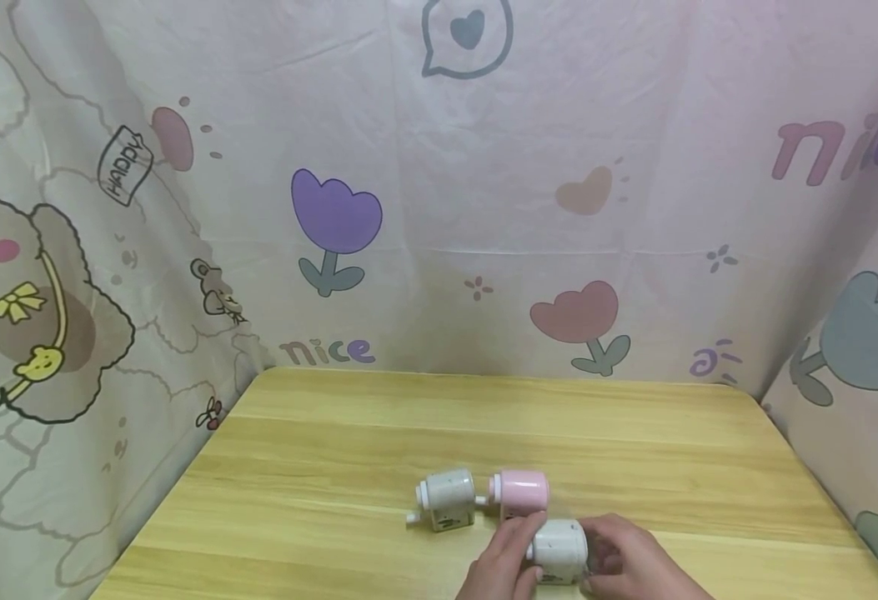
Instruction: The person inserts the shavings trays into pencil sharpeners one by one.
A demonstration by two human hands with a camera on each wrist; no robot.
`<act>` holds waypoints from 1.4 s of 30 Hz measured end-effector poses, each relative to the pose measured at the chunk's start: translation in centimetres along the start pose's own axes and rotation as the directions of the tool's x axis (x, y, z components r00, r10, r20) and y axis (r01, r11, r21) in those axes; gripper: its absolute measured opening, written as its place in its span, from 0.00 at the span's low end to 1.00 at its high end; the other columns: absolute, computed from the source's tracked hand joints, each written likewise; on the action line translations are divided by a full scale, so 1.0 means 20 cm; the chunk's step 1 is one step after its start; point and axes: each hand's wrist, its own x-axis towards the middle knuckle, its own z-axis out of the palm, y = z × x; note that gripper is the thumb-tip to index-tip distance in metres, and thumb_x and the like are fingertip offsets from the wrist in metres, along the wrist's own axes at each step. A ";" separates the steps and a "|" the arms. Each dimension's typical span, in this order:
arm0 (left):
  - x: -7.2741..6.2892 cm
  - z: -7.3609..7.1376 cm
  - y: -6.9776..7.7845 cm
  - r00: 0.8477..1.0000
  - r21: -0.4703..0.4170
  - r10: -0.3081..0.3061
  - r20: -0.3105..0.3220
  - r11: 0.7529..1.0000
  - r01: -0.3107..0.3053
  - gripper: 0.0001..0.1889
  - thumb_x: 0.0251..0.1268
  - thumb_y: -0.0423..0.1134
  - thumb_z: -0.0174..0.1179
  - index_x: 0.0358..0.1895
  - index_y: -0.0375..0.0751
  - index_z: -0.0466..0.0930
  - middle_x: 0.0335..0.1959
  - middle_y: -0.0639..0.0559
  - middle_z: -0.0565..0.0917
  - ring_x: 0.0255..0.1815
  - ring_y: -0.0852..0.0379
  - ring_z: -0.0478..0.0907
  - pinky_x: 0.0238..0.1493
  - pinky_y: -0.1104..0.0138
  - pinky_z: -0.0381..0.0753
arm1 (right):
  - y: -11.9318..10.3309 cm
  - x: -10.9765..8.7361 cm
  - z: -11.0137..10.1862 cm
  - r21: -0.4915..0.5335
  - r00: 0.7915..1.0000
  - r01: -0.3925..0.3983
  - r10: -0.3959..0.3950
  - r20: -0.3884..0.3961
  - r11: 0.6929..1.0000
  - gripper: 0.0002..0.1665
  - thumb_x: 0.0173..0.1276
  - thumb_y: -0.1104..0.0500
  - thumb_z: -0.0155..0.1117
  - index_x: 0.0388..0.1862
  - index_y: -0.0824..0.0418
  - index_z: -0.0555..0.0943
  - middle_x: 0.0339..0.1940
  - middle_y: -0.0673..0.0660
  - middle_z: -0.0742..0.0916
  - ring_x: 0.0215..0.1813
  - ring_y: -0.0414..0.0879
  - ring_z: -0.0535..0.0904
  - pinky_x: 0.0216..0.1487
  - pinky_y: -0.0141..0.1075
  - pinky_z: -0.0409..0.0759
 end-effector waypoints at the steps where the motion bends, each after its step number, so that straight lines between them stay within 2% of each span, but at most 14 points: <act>1: 0.00 0.00 0.00 1.000 0.002 -0.002 0.001 1.000 0.002 0.30 0.73 0.37 0.63 0.75 0.52 0.68 0.66 0.50 0.75 0.48 0.56 0.83 0.45 0.63 0.84 | 0.00 0.00 0.00 -0.005 1.000 0.008 -0.008 -0.001 1.000 0.37 0.55 0.63 0.81 0.62 0.75 0.77 0.51 0.63 0.84 0.45 0.36 0.83 0.43 0.34 0.87; 7: 0.00 0.00 0.01 1.000 0.010 -0.016 0.012 1.000 0.016 0.30 0.73 0.36 0.63 0.75 0.52 0.67 0.66 0.50 0.75 0.45 0.56 0.83 0.44 0.62 0.84 | -0.01 0.01 0.00 -0.021 0.999 0.034 -0.034 0.005 0.999 0.35 0.56 0.63 0.80 0.61 0.75 0.77 0.51 0.65 0.84 0.46 0.37 0.83 0.42 0.32 0.86; 15: 0.01 0.00 0.01 1.000 0.012 -0.022 0.019 1.000 0.022 0.30 0.73 0.36 0.62 0.75 0.54 0.67 0.66 0.51 0.76 0.42 0.56 0.84 0.43 0.62 0.84 | -0.02 0.03 0.03 -0.065 0.997 0.072 -0.072 0.008 0.995 0.30 0.55 0.61 0.81 0.56 0.68 0.82 0.47 0.55 0.86 0.46 0.35 0.81 0.42 0.34 0.86; 18: 0.01 0.00 0.01 0.999 0.014 -0.023 0.023 1.000 0.023 0.30 0.73 0.36 0.62 0.75 0.55 0.67 0.66 0.52 0.75 0.42 0.56 0.84 0.43 0.62 0.84 | -0.02 0.05 0.04 -0.035 0.998 0.066 -0.065 0.012 0.997 0.30 0.54 0.61 0.82 0.55 0.66 0.82 0.47 0.53 0.86 0.46 0.35 0.82 0.43 0.34 0.87; 21: 0.01 0.00 0.02 0.999 0.015 -0.026 0.029 1.000 0.025 0.30 0.73 0.35 0.62 0.75 0.55 0.66 0.65 0.51 0.75 0.42 0.56 0.83 0.43 0.62 0.85 | -0.03 0.06 0.05 -0.027 0.994 0.110 -0.109 0.015 0.994 0.30 0.53 0.62 0.82 0.55 0.66 0.82 0.46 0.51 0.87 0.46 0.35 0.82 0.41 0.34 0.87; 24: 0.01 0.00 0.02 0.999 0.013 -0.035 0.029 0.999 0.035 0.30 0.73 0.35 0.62 0.76 0.55 0.66 0.66 0.52 0.75 0.44 0.55 0.84 0.45 0.61 0.85 | -0.03 0.07 0.06 -0.074 0.988 0.152 -0.152 0.007 0.986 0.32 0.52 0.60 0.84 0.56 0.65 0.82 0.46 0.47 0.87 0.45 0.34 0.81 0.40 0.34 0.86; 27: 0.02 0.01 0.03 0.999 0.000 -0.044 0.023 0.999 0.044 0.31 0.72 0.35 0.64 0.75 0.55 0.67 0.65 0.52 0.75 0.41 0.58 0.83 0.43 0.63 0.84 | -0.04 0.07 0.06 -0.087 0.991 0.133 -0.133 0.007 0.987 0.34 0.52 0.57 0.84 0.57 0.64 0.81 0.45 0.45 0.86 0.44 0.33 0.80 0.40 0.33 0.84; 31: 0.04 0.03 0.05 0.998 -0.015 -0.067 0.016 0.998 0.068 0.32 0.69 0.36 0.67 0.73 0.55 0.68 0.63 0.51 0.74 0.34 0.63 0.79 0.37 0.67 0.81 | -0.04 0.07 0.05 -0.055 0.996 0.088 -0.088 0.013 0.995 0.35 0.53 0.56 0.84 0.59 0.63 0.81 0.46 0.46 0.86 0.43 0.34 0.80 0.41 0.33 0.84; 33: 0.05 0.03 0.07 0.997 0.008 -0.074 0.011 0.997 0.074 0.32 0.67 0.36 0.68 0.72 0.55 0.68 0.62 0.51 0.75 0.33 0.62 0.79 0.35 0.67 0.80 | -0.04 0.07 0.04 -0.081 0.996 0.088 -0.088 -0.001 0.993 0.36 0.54 0.54 0.84 0.60 0.63 0.81 0.47 0.47 0.86 0.45 0.34 0.80 0.42 0.33 0.83; 37: 0.08 0.05 0.11 0.998 0.120 -0.057 0.004 0.991 0.056 0.30 0.67 0.34 0.68 0.70 0.56 0.70 0.59 0.52 0.76 0.32 0.56 0.83 0.32 0.67 0.81 | -0.02 0.04 0.02 -0.169 0.994 0.083 -0.094 -0.056 0.982 0.36 0.52 0.53 0.85 0.58 0.61 0.82 0.48 0.45 0.87 0.46 0.33 0.79 0.45 0.32 0.81; 39: 0.11 0.06 0.14 1.000 0.177 -0.027 0.007 0.984 0.025 0.30 0.67 0.34 0.68 0.70 0.54 0.70 0.57 0.52 0.76 0.30 0.57 0.83 0.30 0.69 0.80 | -0.02 0.02 0.01 -0.198 0.992 0.070 -0.090 -0.093 0.978 0.35 0.50 0.54 0.85 0.57 0.60 0.83 0.48 0.45 0.87 0.47 0.33 0.79 0.45 0.33 0.82; 42: 0.16 0.09 0.17 0.999 0.255 0.037 0.005 0.966 -0.037 0.30 0.67 0.35 0.68 0.70 0.53 0.69 0.56 0.53 0.76 0.33 0.60 0.82 0.31 0.72 0.80 | -0.01 -0.01 -0.03 -0.209 0.989 -0.009 -0.021 -0.144 0.978 0.35 0.49 0.53 0.85 0.57 0.58 0.83 0.48 0.47 0.88 0.47 0.34 0.80 0.47 0.33 0.83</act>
